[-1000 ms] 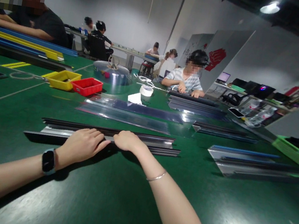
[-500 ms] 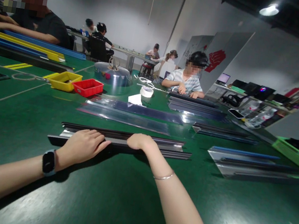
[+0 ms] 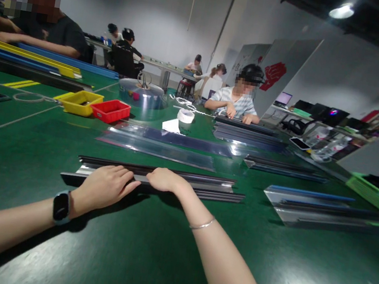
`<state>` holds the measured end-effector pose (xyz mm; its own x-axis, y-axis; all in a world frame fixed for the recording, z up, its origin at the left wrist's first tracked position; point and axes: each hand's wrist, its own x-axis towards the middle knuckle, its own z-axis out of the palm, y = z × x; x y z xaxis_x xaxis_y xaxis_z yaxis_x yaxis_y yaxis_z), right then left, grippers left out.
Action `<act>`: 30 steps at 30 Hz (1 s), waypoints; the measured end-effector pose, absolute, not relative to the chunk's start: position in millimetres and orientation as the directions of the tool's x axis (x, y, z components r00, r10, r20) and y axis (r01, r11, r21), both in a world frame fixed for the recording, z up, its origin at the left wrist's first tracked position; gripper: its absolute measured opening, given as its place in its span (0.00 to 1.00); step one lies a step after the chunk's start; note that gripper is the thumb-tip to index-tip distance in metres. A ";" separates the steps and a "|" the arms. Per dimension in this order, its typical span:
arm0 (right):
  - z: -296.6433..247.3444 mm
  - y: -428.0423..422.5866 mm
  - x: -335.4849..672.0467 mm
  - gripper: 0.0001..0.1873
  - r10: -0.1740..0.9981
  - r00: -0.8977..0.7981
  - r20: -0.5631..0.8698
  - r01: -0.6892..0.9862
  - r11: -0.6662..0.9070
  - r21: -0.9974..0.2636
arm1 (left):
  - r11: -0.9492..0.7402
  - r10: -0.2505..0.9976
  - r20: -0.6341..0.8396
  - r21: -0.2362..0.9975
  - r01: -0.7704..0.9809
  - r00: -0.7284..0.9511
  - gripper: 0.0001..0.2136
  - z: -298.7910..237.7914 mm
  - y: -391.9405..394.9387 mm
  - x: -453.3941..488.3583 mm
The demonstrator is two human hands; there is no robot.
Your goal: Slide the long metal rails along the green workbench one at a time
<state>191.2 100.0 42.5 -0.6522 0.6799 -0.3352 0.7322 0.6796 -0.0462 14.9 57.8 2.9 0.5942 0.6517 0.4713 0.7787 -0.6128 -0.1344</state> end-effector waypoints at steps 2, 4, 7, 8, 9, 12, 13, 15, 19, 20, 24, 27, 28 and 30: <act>43.2 100.4 192.4 0.18 0.697 -0.626 -0.350 0.755 0.654 -0.051 | -0.611 0.654 0.471 -0.132 0.780 0.592 0.18 3.5 57.3 15.0; 43.9 100.7 194.3 0.18 0.719 -0.591 -0.365 0.786 0.614 -0.064 | -0.612 0.654 0.472 -0.129 0.780 0.591 0.18 4.0 56.9 14.9; 45.2 101.8 198.7 0.18 0.761 -0.509 -0.402 0.849 0.521 -0.089 | -0.614 0.649 0.483 -0.123 0.780 0.587 0.17 4.3 57.1 14.0; 46.0 102.2 200.4 0.18 0.775 -0.475 -0.417 0.870 0.485 -0.090 | -0.612 0.650 0.489 -0.118 0.782 0.582 0.18 4.3 57.3 13.6; 47.2 102.4 202.3 0.18 0.787 -0.440 -0.433 0.889 0.449 -0.086 | -0.609 0.652 0.496 -0.109 0.786 0.574 0.18 4.2 57.7 13.0; 52.2 101.8 207.7 0.19 0.802 -0.360 -0.476 0.921 0.387 -0.045 | -0.601 0.660 0.517 -0.073 0.796 0.545 0.18 4.2 58.7 11.7; 53.9 101.3 209.4 0.19 0.803 -0.343 -0.487 0.925 0.378 -0.028 | -0.600 0.657 0.526 -0.068 0.797 0.540 0.18 4.1 58.9 11.5; 56.5 100.4 212.6 0.20 0.806 -0.315 -0.501 0.931 0.366 0.004 | -0.597 0.648 0.542 -0.075 0.799 0.535 0.19 4.1 59.3 11.3; 57.6 100.6 217.4 0.22 0.812 -0.287 -0.508 0.937 0.348 0.025 | -0.603 0.629 0.543 -0.111 0.790 0.556 0.18 3.6 59.9 12.2; 57.6 100.9 217.9 0.22 0.813 -0.285 -0.508 0.938 0.345 0.026 | -0.608 0.627 0.534 -0.119 0.785 0.566 0.18 3.4 60.2 12.6; 57.6 101.2 214.0 0.21 0.795 -0.361 -0.487 0.910 0.415 0.002 | -0.627 0.617 0.519 -0.130 0.768 0.591 0.17 2.4 61.2 13.9; 54.2 100.7 204.6 0.17 0.709 -0.611 -0.353 0.775 0.627 -0.083 | -0.633 0.604 0.543 -0.117 0.765 0.583 0.17 1.8 61.7 14.2; 52.0 100.6 201.0 0.16 0.683 -0.669 -0.294 0.733 0.672 -0.105 | -0.634 0.604 0.546 -0.113 0.765 0.581 0.17 1.8 61.8 14.2; 47.1 101.3 194.9 0.17 0.673 -0.698 -0.245 0.710 0.695 -0.113 | -0.633 0.608 0.542 -0.109 0.766 0.580 0.17 2.2 61.8 13.8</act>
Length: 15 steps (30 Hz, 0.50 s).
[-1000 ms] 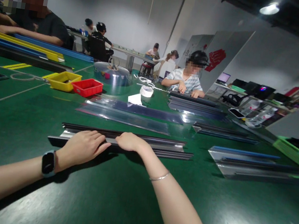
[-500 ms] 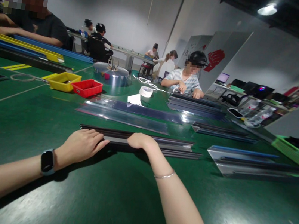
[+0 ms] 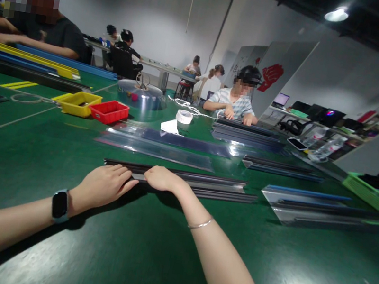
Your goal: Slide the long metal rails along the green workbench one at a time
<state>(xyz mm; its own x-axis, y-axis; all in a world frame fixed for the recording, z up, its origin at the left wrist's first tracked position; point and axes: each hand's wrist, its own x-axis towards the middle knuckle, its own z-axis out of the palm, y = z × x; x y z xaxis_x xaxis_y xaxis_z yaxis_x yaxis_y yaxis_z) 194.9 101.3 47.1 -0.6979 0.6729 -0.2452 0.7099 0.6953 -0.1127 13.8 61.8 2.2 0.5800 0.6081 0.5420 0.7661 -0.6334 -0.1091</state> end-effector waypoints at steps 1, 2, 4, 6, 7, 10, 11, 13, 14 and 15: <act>45.0 101.9 192.8 0.17 0.675 -0.694 -0.252 0.713 0.694 -0.104 | -0.631 0.613 0.537 -0.110 0.768 0.580 0.17 2.5 61.7 13.6; 43.2 102.7 191.6 0.17 0.676 -0.685 -0.271 0.718 0.690 -0.094 | -0.627 0.618 0.531 -0.113 0.770 0.580 0.17 2.8 61.5 13.4; 41.4 104.1 191.4 0.17 0.687 -0.658 -0.310 0.739 0.667 -0.090 | -0.619 0.630 0.516 -0.119 0.777 0.581 0.17 3.4 61.0 13.0; 41.4 104.9 193.3 0.16 0.715 -0.611 -0.340 0.779 0.619 -0.099 | -0.614 0.640 0.503 -0.121 0.780 0.581 0.17 3.7 60.3 12.9; 41.8 104.9 194.7 0.16 0.734 -0.582 -0.351 0.803 0.587 -0.104 | -0.612 0.644 0.498 -0.119 0.782 0.580 0.17 3.8 59.9 12.9; 43.8 104.3 199.2 0.16 0.785 -0.486 -0.383 0.867 0.487 -0.103 | -0.605 0.657 0.496 -0.104 0.790 0.568 0.17 3.7 59.4 12.3; 44.6 104.1 200.7 0.16 0.796 -0.458 -0.395 0.883 0.459 -0.100 | -0.601 0.661 0.497 -0.099 0.793 0.562 0.17 3.6 59.5 11.9; 46.6 103.7 203.8 0.18 0.804 -0.414 -0.427 0.903 0.422 -0.081 | -0.595 0.665 0.501 -0.092 0.798 0.554 0.17 3.4 60.1 10.7; 47.7 103.6 205.4 0.19 0.804 -0.395 -0.444 0.909 0.412 -0.062 | -0.594 0.665 0.502 -0.093 0.799 0.553 0.17 3.3 60.5 10.1; 48.7 103.6 207.1 0.20 0.803 -0.379 -0.460 0.912 0.407 -0.041 | -0.593 0.663 0.504 -0.097 0.799 0.554 0.17 3.3 60.7 9.7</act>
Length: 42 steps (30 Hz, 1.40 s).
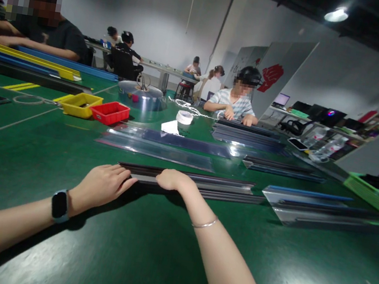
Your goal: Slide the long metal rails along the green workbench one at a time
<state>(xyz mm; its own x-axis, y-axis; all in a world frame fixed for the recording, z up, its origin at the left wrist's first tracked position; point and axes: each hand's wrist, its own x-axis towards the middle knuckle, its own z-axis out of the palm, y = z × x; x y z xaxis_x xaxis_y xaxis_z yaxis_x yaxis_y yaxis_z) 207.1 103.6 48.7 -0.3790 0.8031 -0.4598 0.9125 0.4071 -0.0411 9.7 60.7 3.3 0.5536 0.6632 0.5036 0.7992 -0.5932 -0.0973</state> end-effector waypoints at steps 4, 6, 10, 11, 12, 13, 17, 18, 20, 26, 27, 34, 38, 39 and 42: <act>50.9 103.8 214.6 0.22 0.804 -0.345 -0.485 0.914 0.406 0.023 | -0.587 0.659 0.503 -0.120 0.801 0.559 0.17 3.6 60.4 9.6; 50.9 103.9 218.0 0.22 0.804 -0.344 -0.485 0.910 0.412 0.039 | -0.589 0.661 0.495 -0.121 0.799 0.563 0.17 3.7 60.0 10.8; 50.2 102.5 217.7 0.20 0.801 -0.371 -0.470 0.894 0.445 0.054 | -0.608 0.647 0.490 -0.130 0.783 0.584 0.17 2.0 60.6 13.8; 49.7 101.8 215.4 0.19 0.792 -0.411 -0.451 0.877 0.479 0.043 | -0.611 0.643 0.491 -0.133 0.780 0.588 0.17 1.2 61.1 14.3; 48.9 101.0 212.1 0.18 0.777 -0.472 -0.417 0.850 0.527 0.021 | -0.613 0.641 0.491 -0.136 0.778 0.590 0.17 0.3 61.6 14.7; 47.9 100.2 208.2 0.16 0.750 -0.551 -0.366 0.807 0.590 -0.006 | -0.614 0.640 0.491 -0.136 0.778 0.591 0.17 -0.4 62.1 14.9; 41.1 99.2 192.4 0.15 0.658 -0.725 -0.205 0.677 0.735 -0.032 | -0.610 0.658 0.474 -0.120 0.783 0.585 0.17 -2.0 62.6 14.6; 39.5 99.7 189.9 0.15 0.656 -0.723 -0.216 0.675 0.738 -0.019 | -0.609 0.665 0.466 -0.113 0.785 0.584 0.17 -1.9 62.4 14.5; 37.3 101.3 187.6 0.15 0.663 -0.704 -0.254 0.684 0.729 0.006 | -0.611 0.679 0.447 -0.094 0.786 0.582 0.17 -1.3 61.8 14.3; 40.8 104.5 196.2 0.17 0.715 -0.593 -0.370 0.776 0.630 -0.027 | -0.646 0.700 0.423 0.031 0.763 0.576 0.16 2.4 60.3 15.4; 42.0 104.0 197.9 0.17 0.732 -0.562 -0.387 0.801 0.598 -0.033 | -0.656 0.702 0.421 0.065 0.752 0.575 0.16 3.2 60.3 15.3; 41.5 90.5 187.4 0.18 0.853 -0.399 -0.336 0.914 0.397 -0.077 | -0.465 0.873 0.422 0.566 0.681 0.245 0.20 -1.5 76.3 6.6; 34.5 83.9 175.8 0.24 0.893 -0.369 -0.257 0.927 0.335 -0.168 | -0.272 0.957 0.285 0.825 0.495 0.051 0.22 -12.5 94.4 0.1; 33.7 83.8 174.5 0.25 0.900 -0.352 -0.256 0.933 0.315 -0.175 | -0.247 0.965 0.258 0.851 0.463 0.039 0.23 -14.4 97.2 -0.6; 35.3 85.8 173.5 0.24 0.890 -0.342 -0.302 0.938 0.304 -0.169 | -0.229 0.972 0.227 0.875 0.426 0.057 0.22 -16.1 100.2 -0.9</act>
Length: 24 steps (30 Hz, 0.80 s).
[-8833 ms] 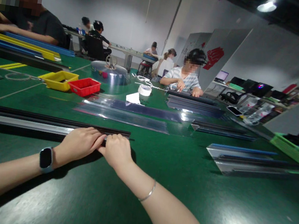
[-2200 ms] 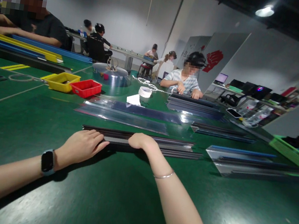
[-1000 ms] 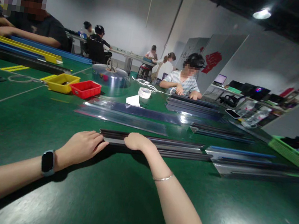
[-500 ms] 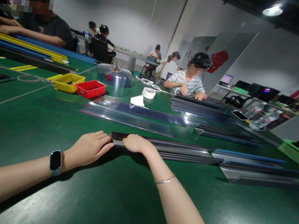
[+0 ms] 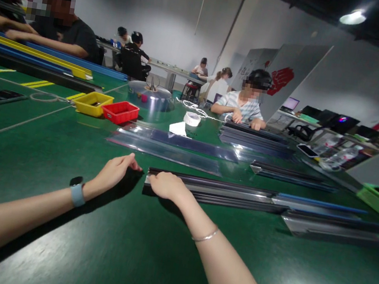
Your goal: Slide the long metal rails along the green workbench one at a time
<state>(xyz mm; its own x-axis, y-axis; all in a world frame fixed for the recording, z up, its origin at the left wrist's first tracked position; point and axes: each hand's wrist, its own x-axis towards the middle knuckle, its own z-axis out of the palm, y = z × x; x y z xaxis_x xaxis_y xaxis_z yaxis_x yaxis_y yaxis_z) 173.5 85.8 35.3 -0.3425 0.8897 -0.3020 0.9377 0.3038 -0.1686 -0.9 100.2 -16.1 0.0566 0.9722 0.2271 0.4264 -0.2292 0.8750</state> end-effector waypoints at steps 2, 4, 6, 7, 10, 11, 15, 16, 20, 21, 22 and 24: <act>38.7 87.0 173.4 0.24 0.874 -0.358 -0.329 0.933 0.319 -0.167 | -0.229 0.973 0.222 0.874 0.428 0.065 0.22 -15.3 99.3 -0.3; 42.0 86.8 172.6 0.24 0.869 -0.364 -0.335 0.931 0.325 -0.168 | -0.226 0.973 0.220 0.873 0.433 0.064 0.22 -14.5 98.6 0.2; 44.2 85.1 171.1 0.25 0.871 -0.362 -0.333 0.931 0.322 -0.171 | -0.226 0.973 0.223 0.869 0.441 0.061 0.22 -14.8 98.9 0.5; 44.9 84.0 170.4 0.26 0.871 -0.361 -0.332 0.932 0.320 -0.172 | -0.227 0.973 0.224 0.866 0.446 0.061 0.22 -15.4 99.5 0.7; 46.2 80.1 168.7 0.27 0.876 -0.353 -0.329 0.934 0.311 -0.174 | -0.220 0.974 0.222 0.869 0.444 0.047 0.23 -17.7 101.7 1.3; 46.5 78.7 168.3 0.28 0.880 -0.347 -0.325 0.936 0.304 -0.175 | -0.215 0.975 0.218 0.876 0.432 0.041 0.23 -18.4 102.4 1.5; 45.8 72.8 164.1 0.35 0.907 -0.314 -0.281 0.945 0.271 -0.184 | -0.206 0.976 0.215 0.899 0.386 0.019 0.23 -20.1 102.7 0.6; 44.8 71.6 161.9 0.36 0.910 -0.320 -0.263 0.942 0.276 -0.189 | -0.212 0.975 0.221 0.898 0.385 0.021 0.23 -20.3 102.2 -0.1; 37.4 69.7 151.0 0.39 0.921 -0.334 -0.201 0.939 0.306 -0.160 | -0.234 0.971 0.236 0.886 0.400 0.045 0.24 -20.7 99.8 -2.6; 35.5 69.8 148.8 0.39 0.924 -0.329 -0.196 0.942 0.306 -0.139 | -0.232 0.971 0.234 0.888 0.396 0.045 0.24 -20.6 99.4 -3.0; 33.9 69.8 147.1 0.39 0.926 -0.326 -0.191 0.944 0.308 -0.117 | -0.228 0.972 0.230 0.893 0.389 0.042 0.24 -20.6 99.2 -3.1; 32.0 68.9 145.1 0.37 0.927 -0.329 -0.178 0.944 0.321 -0.072 | -0.219 0.974 0.222 0.902 0.372 0.035 0.24 -20.3 99.1 -2.9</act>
<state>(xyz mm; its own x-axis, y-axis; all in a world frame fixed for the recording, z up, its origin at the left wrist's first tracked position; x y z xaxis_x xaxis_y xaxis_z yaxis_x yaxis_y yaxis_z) 145.1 68.9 32.0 -0.3289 0.9275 -0.1778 0.9443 0.3212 -0.0718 -2.9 99.1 -20.3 0.0352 0.9743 0.2224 0.3724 -0.2193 0.9018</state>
